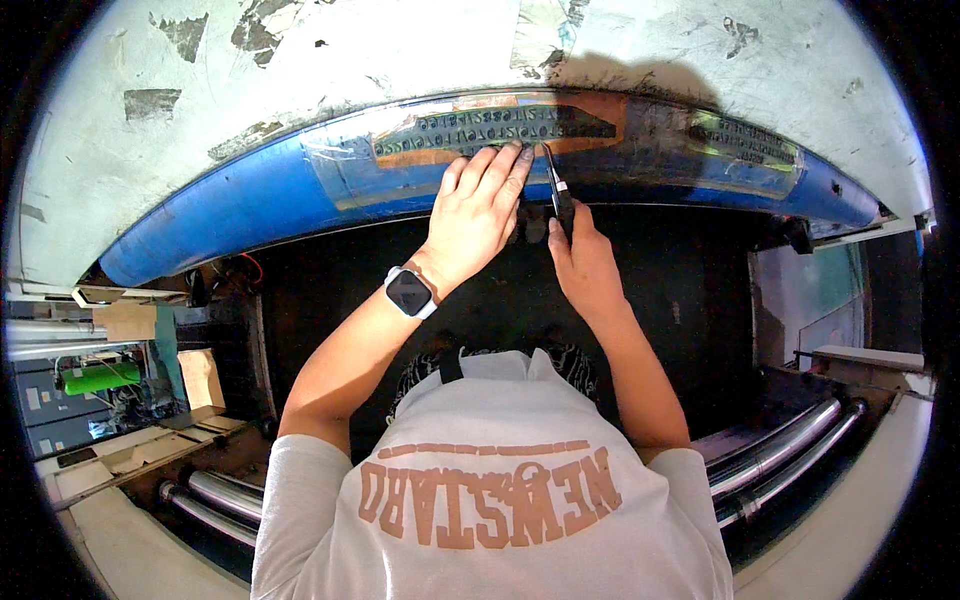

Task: The person uses a utility knife to cut adhesive tape and prepares a series of printing plate strips on a table, before walking to a large industrial roller and adhering one of the strips to the machine surface.

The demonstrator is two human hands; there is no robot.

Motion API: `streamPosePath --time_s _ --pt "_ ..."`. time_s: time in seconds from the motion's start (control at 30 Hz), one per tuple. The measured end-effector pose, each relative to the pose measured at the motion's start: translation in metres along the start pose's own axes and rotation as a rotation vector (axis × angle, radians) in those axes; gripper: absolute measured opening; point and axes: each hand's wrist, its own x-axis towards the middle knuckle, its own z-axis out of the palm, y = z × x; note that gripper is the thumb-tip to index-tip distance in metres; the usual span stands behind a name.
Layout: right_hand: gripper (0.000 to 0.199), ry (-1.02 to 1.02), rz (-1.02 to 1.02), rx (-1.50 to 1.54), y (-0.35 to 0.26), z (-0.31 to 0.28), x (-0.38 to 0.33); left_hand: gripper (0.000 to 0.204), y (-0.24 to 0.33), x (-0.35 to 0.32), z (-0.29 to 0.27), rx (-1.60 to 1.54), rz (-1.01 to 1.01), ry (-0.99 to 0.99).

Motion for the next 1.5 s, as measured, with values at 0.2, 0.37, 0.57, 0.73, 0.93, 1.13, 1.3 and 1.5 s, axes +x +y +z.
streamPosePath --time_s 0.2,0.37,0.57,0.73,0.93,1.13,1.3,1.5 --pt "0.034 0.001 0.034 -0.062 -0.001 0.005 0.0 0.063 0.0 0.0 0.003 -0.002 0.0 0.013" --pt "0.036 -0.074 0.077 -0.04 -0.003 -0.004 -0.001 0.063 0.001 0.0 0.001 -0.043 -0.025 0.017" --pt "0.044 -0.132 -0.133 -0.215 -0.011 -0.054 -0.005 0.067 0.01 -0.018 0.0 -0.142 -0.105 0.058" --pt "0.031 -0.058 -0.727 -0.639 -0.029 -0.064 0.056 0.066 0.014 -0.028 0.008 -0.11 -0.222 0.091" --pt "0.03 -0.147 -0.903 -0.806 -0.051 -0.067 0.092 0.065 0.017 -0.031 0.019 -0.096 -0.287 0.15" --pt "0.032 -0.189 -0.934 -0.834 -0.053 -0.066 0.102 0.062 0.016 -0.03 0.023 -0.064 -0.306 0.183" --pt "0.035 -0.183 -0.934 -0.871 -0.057 -0.066 0.1 0.058 0.013 -0.031 0.024 -0.04 -0.301 0.173" --pt "0.037 -0.215 -0.915 -0.908 -0.062 -0.069 0.097 0.053 0.011 -0.03 0.026 -0.032 -0.294 0.181"
